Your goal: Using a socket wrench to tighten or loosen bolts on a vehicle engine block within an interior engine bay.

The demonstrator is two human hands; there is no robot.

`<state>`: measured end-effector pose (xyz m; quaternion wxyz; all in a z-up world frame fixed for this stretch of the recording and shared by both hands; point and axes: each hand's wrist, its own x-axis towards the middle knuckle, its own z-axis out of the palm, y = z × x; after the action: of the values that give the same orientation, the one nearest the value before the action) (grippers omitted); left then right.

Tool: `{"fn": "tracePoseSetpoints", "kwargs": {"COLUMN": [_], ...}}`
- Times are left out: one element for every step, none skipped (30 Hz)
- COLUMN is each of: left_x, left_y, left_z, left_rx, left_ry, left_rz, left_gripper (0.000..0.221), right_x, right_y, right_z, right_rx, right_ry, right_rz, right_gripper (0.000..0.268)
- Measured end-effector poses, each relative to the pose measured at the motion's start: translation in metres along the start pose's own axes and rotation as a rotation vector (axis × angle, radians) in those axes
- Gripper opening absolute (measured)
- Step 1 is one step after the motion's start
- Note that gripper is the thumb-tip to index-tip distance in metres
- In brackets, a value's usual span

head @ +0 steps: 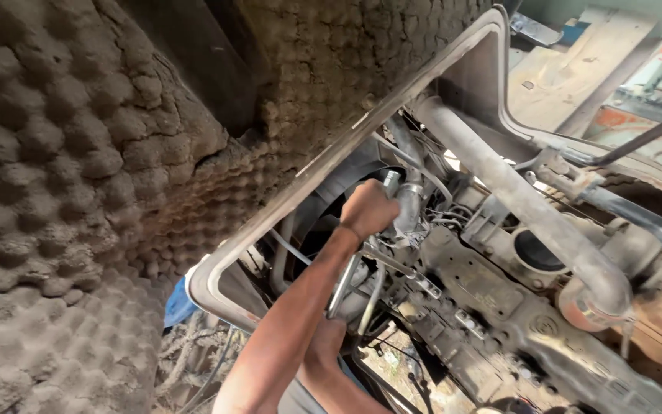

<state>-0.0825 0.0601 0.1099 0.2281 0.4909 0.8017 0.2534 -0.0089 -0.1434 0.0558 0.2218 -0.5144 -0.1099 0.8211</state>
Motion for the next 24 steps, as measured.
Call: {"fn": "tracePoseSetpoints", "kwargs": {"left_x": [-0.011,-0.011,-0.012,-0.013,-0.014,-0.015,-0.015,-0.013,-0.013,-0.013,-0.014,-0.014,-0.015,-0.016,-0.014,-0.014,-0.014,-0.016,-0.019,-0.026,-0.031,-0.036,-0.048,-0.06], "left_y": [0.015,0.015,0.016,0.017,0.019,0.022,0.024,0.024,0.021,0.018,0.018,0.018,0.019,0.019,0.022,0.024,0.019,0.015,0.01,0.011,0.007,0.001,0.003,0.003], "left_z": [-0.009,-0.008,-0.007,-0.005,-0.006,-0.007,-0.008,-0.006,-0.005,-0.004,-0.004,-0.004,-0.003,-0.004,-0.005,-0.007,-0.002,0.002,0.005,0.005,-0.011,-0.027,-0.034,-0.04], "left_rx": [0.025,0.029,0.061,0.092,0.095,0.112,0.127,0.127,0.166,0.206,0.205,0.202,0.199,0.198,0.217,0.237,0.237,0.267,0.293,0.287,0.31,0.335,0.325,0.354], "left_ry": [0.02,0.022,0.029,0.035,0.038,0.021,0.007,0.013,0.029,0.044,0.046,0.047,0.045,0.044,-0.002,-0.049,-0.044,-0.023,0.007,0.02,0.061,0.1,0.113,0.025], "left_rz": [-0.047,-0.049,-0.005,0.039,0.044,0.052,0.061,0.067,0.096,0.126,0.126,0.152,0.181,0.183,0.139,0.096,0.102,0.128,0.148,0.149,0.177,0.205,0.192,0.14], "left_gripper": [0.029,0.029,0.029,0.03,0.03,0.03,0.03,0.03,0.03,0.031,0.031,0.03,0.029,0.029,0.029,0.029,0.029,0.029,0.029,0.029,0.033,0.037,0.037,0.039], "right_x": [-0.01,-0.013,-0.015,-0.017,-0.01,-0.004,0.002,0.009,0.014,0.02,0.028,0.035,0.044,0.052,0.06,0.068,0.076,0.082,0.087,0.086,0.082,0.078,0.077,0.078], "right_y": [0.01,0.018,0.025,0.032,0.037,0.043,0.048,0.048,0.051,0.054,0.055,0.056,0.057,0.054,0.048,0.044,0.037,0.031,0.026,0.018,0.014,0.012,0.011,0.012], "right_z": [0.008,0.01,0.011,0.011,0.013,0.015,0.016,0.019,0.023,0.026,0.027,0.028,0.028,0.029,0.032,0.035,0.039,0.043,0.045,0.046,0.066,0.086,0.082,0.078], "right_rx": [0.016,0.032,0.048,0.063,0.082,0.1,0.115,0.13,0.143,0.156,0.171,0.185,0.201,0.218,0.235,0.253,0.267,0.282,0.287,0.291,0.301,0.311,0.307,0.304], "right_ry": [-0.015,-0.031,-0.045,-0.059,-0.074,-0.09,-0.106,-0.122,-0.142,-0.161,-0.174,-0.186,-0.197,-0.207,-0.22,-0.233,-0.249,-0.265,-0.284,-0.304,-0.351,-0.398,-0.415,-0.431], "right_rz": [-0.006,-0.012,-0.019,-0.026,-0.038,-0.051,-0.067,-0.082,-0.092,-0.102,-0.111,-0.119,-0.13,-0.14,-0.155,-0.17,-0.185,-0.2,-0.214,-0.228,-0.232,-0.235,-0.237,-0.238], "right_gripper": [0.02,0.019,0.018,0.017,0.017,0.016,0.015,0.014,0.013,0.012,0.011,0.011,0.01,0.009,0.009,0.008,0.008,0.007,0.007,0.007,0.007,0.007,0.008,0.008]}}
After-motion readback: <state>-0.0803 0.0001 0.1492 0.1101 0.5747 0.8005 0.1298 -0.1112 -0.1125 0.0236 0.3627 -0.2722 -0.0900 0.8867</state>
